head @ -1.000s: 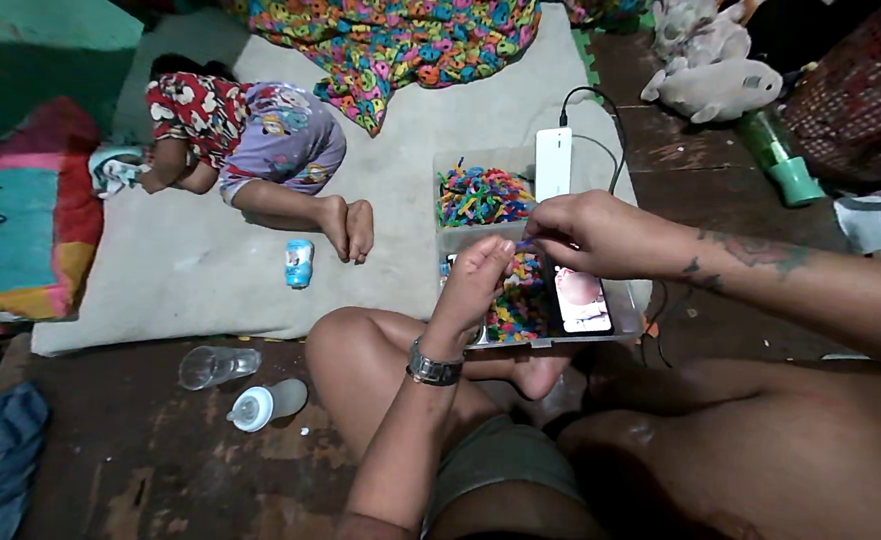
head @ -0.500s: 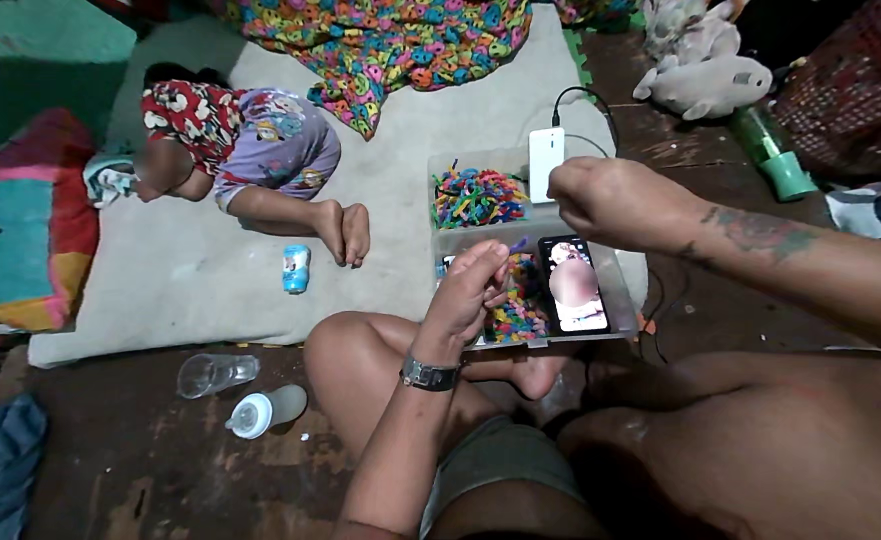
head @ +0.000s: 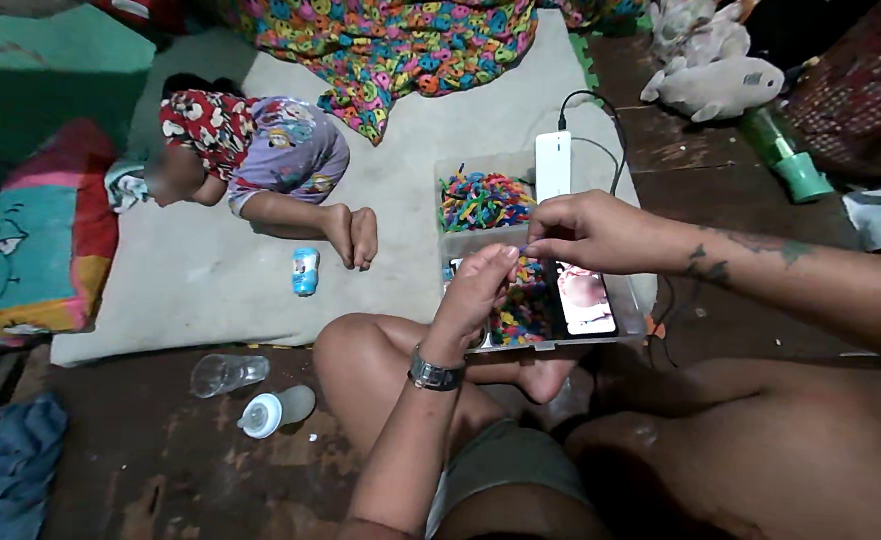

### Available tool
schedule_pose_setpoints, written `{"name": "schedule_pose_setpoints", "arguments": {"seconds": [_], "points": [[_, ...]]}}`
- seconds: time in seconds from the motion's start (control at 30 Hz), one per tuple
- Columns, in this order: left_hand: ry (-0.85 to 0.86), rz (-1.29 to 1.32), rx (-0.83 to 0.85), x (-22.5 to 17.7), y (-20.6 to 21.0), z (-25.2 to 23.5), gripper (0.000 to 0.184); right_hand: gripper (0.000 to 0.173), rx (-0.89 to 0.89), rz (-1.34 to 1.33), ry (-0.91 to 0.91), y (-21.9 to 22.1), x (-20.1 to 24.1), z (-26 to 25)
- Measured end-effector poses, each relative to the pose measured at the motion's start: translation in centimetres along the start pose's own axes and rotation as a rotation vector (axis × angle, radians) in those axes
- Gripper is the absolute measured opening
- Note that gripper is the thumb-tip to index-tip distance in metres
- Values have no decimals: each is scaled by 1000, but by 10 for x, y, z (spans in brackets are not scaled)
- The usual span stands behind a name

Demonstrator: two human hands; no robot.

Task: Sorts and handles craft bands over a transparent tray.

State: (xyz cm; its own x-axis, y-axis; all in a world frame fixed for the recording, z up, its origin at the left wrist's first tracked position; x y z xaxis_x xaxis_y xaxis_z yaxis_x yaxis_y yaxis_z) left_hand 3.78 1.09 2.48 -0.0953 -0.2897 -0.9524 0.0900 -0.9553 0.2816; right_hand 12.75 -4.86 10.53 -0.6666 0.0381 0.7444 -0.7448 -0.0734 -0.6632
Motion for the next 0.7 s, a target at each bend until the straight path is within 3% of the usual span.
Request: {"name": "schedule_pose_setpoints", "arguments": {"seconds": [0.13,0.3,0.4,0.53,0.7], "points": [[-5,-53,-30,6,-6,2,30,13,33,-156,96,2,-13,2],[-3,61,100,12,2,6,25,13,94,-316,168,8,-27,2],[29,-93,79,10,-1,6,25,11,48,-237,203,2,-27,4],[26,-308,1,4,-3,3,26,11,-102,-44,119,-7,-18,3],[73,-573,-44,-15,11,0,28,14,-130,-224,305,-5,-41,5]]}}
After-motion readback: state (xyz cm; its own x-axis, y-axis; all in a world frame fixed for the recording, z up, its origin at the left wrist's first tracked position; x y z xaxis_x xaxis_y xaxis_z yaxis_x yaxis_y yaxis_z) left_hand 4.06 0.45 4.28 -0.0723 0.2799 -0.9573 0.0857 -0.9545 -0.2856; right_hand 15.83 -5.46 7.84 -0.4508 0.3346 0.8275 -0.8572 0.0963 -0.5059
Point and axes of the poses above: each hand's wrist, its own z-axis away from the middle knuckle, its own y-axis out of the palm, x = y × z, the point moved 10 cm from there along -z, towards the middle knuckle, and after that the axes turned 14 degrees about x, right-handed, at the moved point
